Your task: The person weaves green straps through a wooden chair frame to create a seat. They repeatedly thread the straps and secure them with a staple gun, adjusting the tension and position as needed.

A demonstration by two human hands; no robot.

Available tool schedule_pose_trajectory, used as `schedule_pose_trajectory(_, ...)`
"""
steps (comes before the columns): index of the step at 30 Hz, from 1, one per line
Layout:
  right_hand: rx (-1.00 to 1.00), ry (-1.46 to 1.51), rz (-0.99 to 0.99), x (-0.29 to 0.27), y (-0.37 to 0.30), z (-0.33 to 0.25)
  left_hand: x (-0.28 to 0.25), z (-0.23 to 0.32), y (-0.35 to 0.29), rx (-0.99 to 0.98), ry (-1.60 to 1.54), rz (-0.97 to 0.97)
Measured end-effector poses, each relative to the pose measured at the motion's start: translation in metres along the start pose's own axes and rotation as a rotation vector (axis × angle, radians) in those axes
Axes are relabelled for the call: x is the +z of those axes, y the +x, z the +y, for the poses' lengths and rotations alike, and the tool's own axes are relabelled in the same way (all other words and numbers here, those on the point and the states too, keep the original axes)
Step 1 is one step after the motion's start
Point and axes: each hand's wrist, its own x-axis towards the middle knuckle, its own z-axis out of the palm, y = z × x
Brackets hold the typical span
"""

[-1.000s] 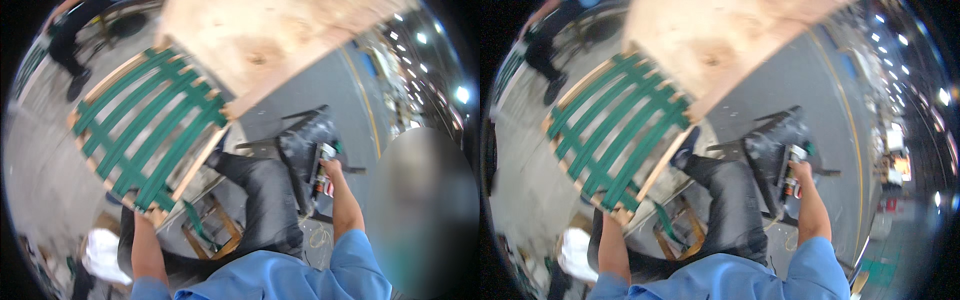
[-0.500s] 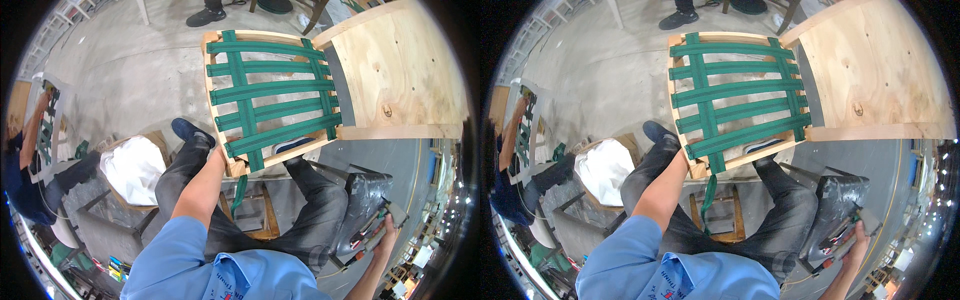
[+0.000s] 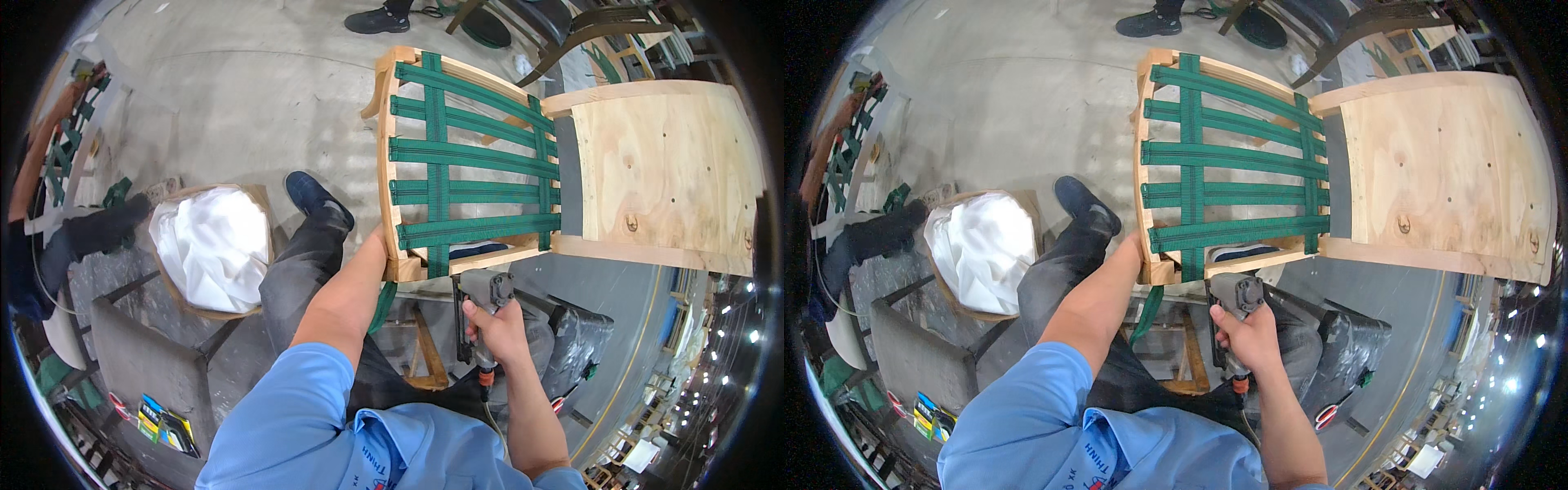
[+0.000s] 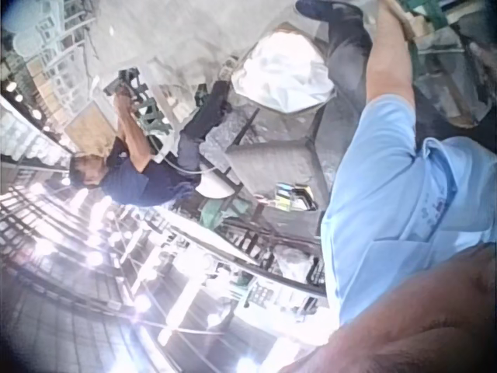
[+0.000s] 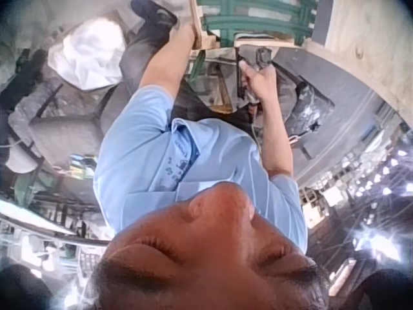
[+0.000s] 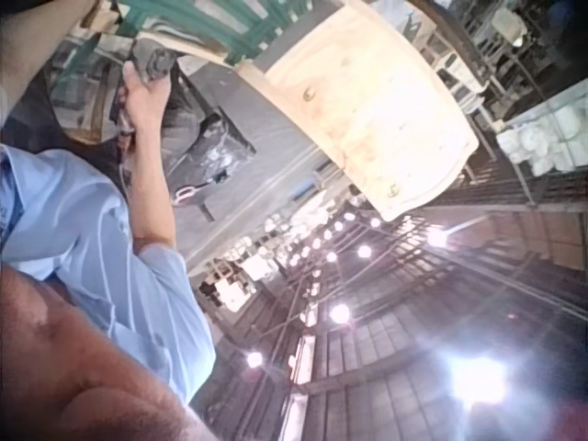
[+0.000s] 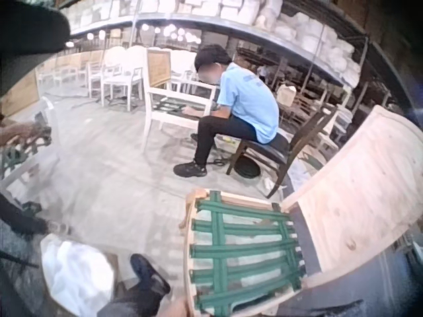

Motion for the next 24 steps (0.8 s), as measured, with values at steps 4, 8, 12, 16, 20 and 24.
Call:
schedule_pose_trajectory(4, 0.016, -0.056, -0.021, 0.009, 0.010, -0.002, 0.006, 0.004, 0.003, 0.001, 0.026, -0.019)
schedule_pose_trajectory(8, 0.025, -0.082, -0.009, 0.013, 0.014, -0.001, 0.008, 0.005, 0.006, -0.009, 0.042, -0.029)
schedule_pose_trajectory(12, 0.012, -0.106, -0.017, 0.014, 0.015, -0.001, 0.008, 0.005, 0.007, -0.014, 0.056, -0.030)
schedule_pose_trajectory(16, -0.028, -0.095, -0.023, 0.015, 0.014, 0.000, 0.009, 0.008, 0.006, -0.020, 0.072, -0.030)
schedule_pose_trajectory(20, -0.075, -0.134, -0.020, 0.017, 0.016, 0.004, 0.012, 0.009, 0.006, -0.022, 0.086, -0.028)
schedule_pose_trajectory(24, -0.120, -0.167, 0.031, 0.023, 0.013, -0.001, 0.012, 0.009, 0.004, -0.025, 0.094, -0.025)
